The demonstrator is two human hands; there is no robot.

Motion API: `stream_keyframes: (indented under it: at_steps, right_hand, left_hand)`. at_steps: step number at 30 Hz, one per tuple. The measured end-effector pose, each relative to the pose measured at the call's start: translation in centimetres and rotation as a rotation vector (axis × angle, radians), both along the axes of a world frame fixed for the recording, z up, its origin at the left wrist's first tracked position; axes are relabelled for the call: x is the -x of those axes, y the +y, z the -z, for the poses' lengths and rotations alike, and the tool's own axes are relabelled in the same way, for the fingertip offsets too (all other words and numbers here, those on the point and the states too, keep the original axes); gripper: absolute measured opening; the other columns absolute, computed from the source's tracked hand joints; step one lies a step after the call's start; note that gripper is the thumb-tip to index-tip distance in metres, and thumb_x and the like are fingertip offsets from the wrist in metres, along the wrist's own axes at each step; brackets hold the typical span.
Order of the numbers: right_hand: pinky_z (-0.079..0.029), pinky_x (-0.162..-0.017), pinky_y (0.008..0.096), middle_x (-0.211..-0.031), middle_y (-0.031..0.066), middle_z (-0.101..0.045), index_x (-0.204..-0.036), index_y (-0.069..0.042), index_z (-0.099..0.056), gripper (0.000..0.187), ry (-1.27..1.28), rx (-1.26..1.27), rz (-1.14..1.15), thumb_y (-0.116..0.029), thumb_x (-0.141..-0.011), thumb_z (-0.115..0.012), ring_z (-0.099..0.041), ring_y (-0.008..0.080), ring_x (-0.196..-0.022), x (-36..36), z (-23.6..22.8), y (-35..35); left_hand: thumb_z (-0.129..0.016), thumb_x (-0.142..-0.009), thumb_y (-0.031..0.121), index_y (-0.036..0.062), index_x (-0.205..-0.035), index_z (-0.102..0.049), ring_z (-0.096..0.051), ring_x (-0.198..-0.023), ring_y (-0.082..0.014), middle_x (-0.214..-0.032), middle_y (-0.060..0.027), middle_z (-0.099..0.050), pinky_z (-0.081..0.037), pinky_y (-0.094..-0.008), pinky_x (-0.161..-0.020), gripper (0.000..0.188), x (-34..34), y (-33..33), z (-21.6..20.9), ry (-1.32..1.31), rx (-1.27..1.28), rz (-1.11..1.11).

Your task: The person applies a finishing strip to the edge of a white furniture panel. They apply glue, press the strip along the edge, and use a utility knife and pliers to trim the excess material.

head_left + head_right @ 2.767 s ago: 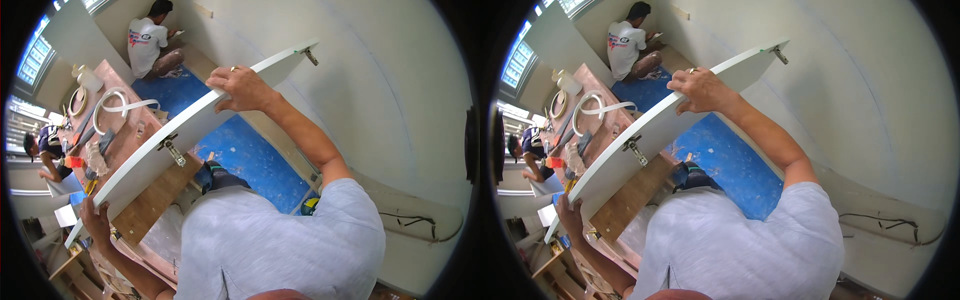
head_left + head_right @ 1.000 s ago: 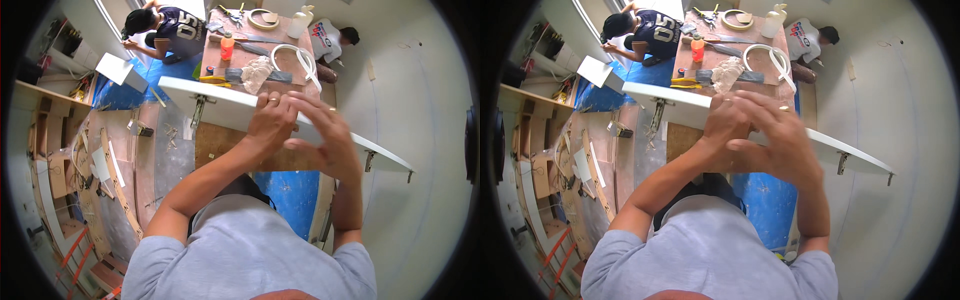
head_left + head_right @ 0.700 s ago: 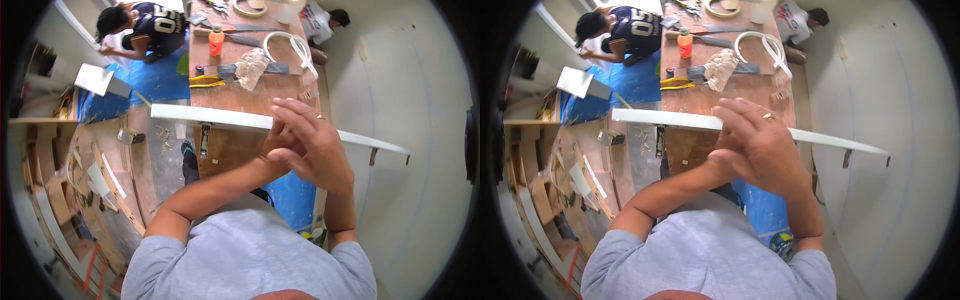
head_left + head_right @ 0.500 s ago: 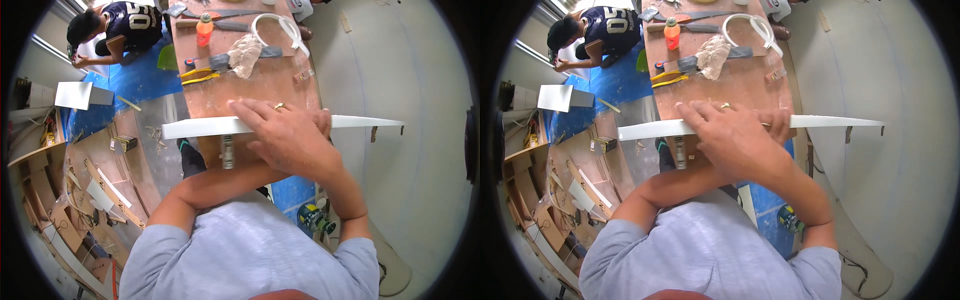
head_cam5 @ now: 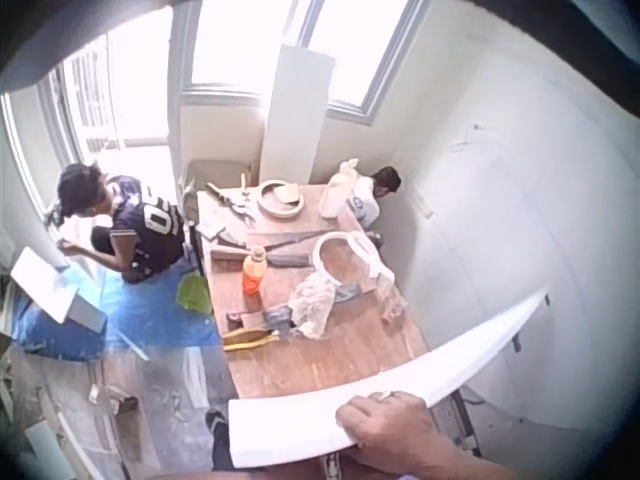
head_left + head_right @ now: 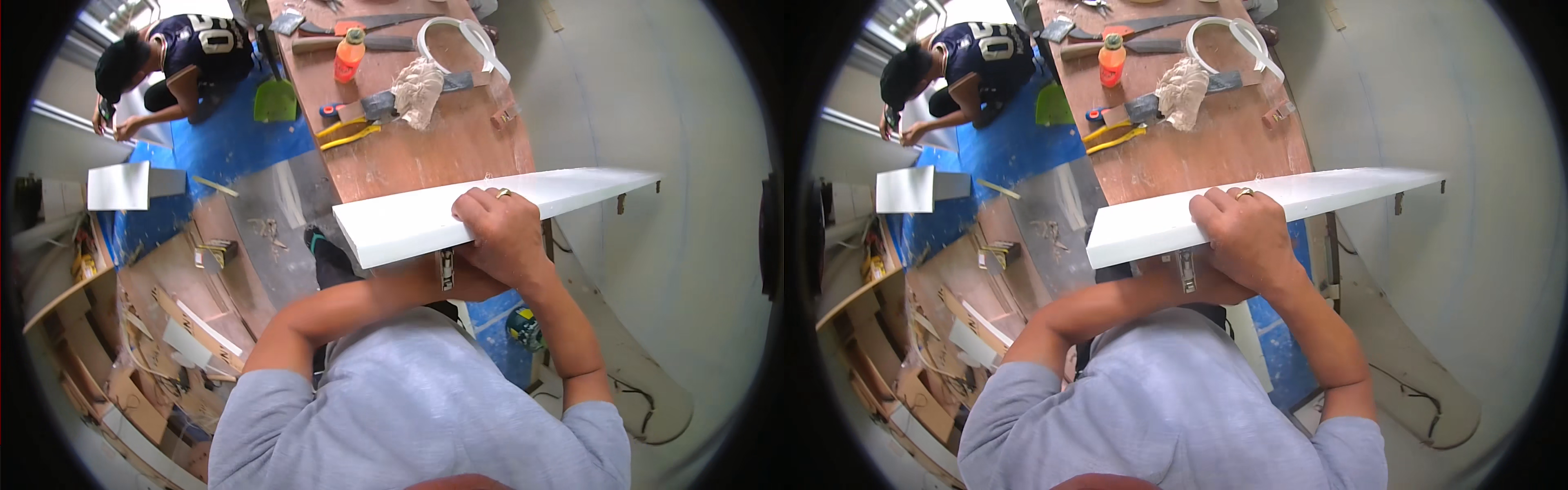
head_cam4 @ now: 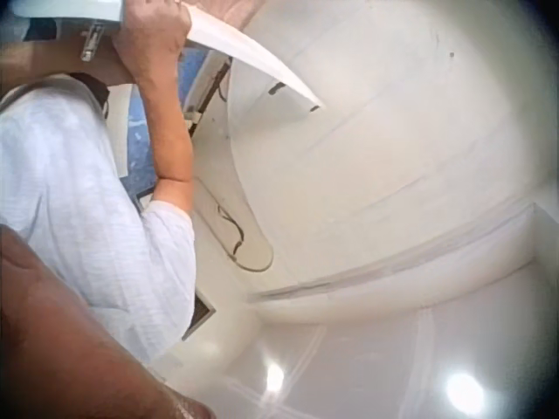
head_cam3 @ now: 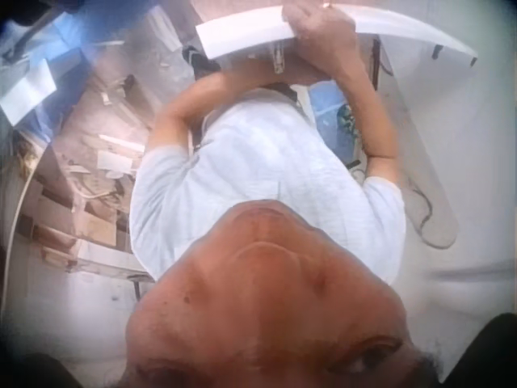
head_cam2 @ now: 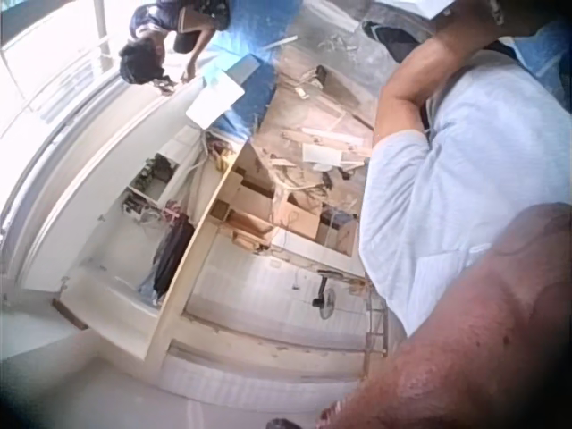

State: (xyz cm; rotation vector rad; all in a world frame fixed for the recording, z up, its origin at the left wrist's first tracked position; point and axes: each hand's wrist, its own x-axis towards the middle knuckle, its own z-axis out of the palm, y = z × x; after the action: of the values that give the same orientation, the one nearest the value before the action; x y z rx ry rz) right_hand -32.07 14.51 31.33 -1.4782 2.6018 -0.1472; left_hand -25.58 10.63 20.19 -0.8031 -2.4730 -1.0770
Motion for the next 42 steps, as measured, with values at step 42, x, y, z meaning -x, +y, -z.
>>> stream_keyframes:
  at_steps: [42]
  right_hand:
    - [-0.043,-0.057,0.0353,-0.071,0.0009,-0.057,-0.077,-0.015,-0.057,0.016,0.093,0.070,0.050,-0.015,-0.070,-0.071,-0.063,0.0194,-0.067,-0.6,1.0,0.3]
  left_hand:
    - [-0.084,-0.081,0.026,0.0096,-0.140,-0.058,-0.049,-0.135,-0.0388,-0.138,-0.0181,-0.057,-0.039,-0.0502,-0.109,0.067,6.7,-23.2,17.3,-0.196,0.267,-0.722]
